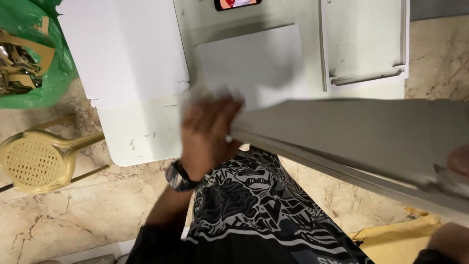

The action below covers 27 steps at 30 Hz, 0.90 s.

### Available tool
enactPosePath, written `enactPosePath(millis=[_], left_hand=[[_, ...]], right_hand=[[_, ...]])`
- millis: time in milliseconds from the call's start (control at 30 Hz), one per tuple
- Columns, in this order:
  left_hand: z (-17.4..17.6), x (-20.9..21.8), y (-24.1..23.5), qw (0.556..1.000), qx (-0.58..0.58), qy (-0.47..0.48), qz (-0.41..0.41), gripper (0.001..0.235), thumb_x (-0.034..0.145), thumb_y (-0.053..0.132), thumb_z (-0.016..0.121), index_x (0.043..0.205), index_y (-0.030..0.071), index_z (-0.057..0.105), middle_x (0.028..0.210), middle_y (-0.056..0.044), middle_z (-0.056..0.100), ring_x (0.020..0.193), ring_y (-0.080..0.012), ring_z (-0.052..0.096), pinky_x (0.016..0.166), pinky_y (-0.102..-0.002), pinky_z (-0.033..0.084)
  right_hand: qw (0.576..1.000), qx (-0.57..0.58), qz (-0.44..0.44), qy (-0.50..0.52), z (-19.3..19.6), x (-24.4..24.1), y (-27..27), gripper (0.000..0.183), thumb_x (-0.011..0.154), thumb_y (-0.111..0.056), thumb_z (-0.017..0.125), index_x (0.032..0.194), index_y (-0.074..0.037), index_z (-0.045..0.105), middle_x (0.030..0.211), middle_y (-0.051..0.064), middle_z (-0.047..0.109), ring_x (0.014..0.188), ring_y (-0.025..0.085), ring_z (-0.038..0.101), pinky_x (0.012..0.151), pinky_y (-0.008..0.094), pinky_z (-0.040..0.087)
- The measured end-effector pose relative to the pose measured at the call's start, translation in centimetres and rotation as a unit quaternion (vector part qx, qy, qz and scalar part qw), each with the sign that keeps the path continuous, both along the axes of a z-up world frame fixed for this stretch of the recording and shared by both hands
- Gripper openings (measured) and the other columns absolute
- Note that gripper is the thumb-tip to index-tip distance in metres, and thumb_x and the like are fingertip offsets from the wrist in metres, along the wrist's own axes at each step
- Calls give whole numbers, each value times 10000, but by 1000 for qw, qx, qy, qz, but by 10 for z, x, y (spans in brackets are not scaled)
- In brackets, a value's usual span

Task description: Folding flat corrugated cardboard sheets into pizza boxes and stacking them on a table.

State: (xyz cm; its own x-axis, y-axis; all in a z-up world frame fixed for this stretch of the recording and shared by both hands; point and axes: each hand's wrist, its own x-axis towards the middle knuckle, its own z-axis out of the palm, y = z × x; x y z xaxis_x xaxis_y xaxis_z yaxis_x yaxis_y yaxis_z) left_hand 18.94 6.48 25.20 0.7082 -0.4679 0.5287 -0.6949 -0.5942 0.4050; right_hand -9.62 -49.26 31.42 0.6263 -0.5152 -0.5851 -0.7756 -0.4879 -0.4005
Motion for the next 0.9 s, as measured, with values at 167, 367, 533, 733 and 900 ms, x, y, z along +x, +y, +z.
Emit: enactPosePath(millis=[167,367,533,733,900], left_hand=[[-105,-79,-24,920,-114,364,-92,384,990,382,586,1054,15,679,807,-138,775,525,-280,699,478,-424,536],[-200,-77,-37,717,-251,650,22,428,919,518,628,965,92,620,791,29,586,673,-108,492,543,-293,394],[-269,-64,-41,757,-164,616,145,312,944,404,591,999,104,656,877,-46,714,790,-217,648,689,-396,494],[-283,-58,-19,833,70,540,95,503,1004,552,498,1074,74,638,919,-252,727,880,-508,702,716,-598,536],[-268,-38,-14,853,219,474,24,407,1019,444,549,915,52,580,715,-260,655,725,-459,738,529,-503,591]], right_hand=[[792,-172,545,-214,126,252,234,292,949,-22,727,1238,-23,766,905,135,784,667,209,730,658,360,612],[891,-109,439,21,-39,399,279,572,877,-244,622,1442,-189,560,1337,213,622,1268,460,485,978,544,417],[852,-151,456,-206,-224,399,285,774,774,-233,879,1457,-134,529,1323,165,604,1141,397,546,930,502,435],[960,57,255,-101,-272,265,335,165,908,-292,713,1002,-158,695,823,28,687,758,232,677,684,423,529],[937,237,206,151,-261,222,361,292,899,-329,684,745,-87,738,575,88,676,467,199,644,470,340,527]])
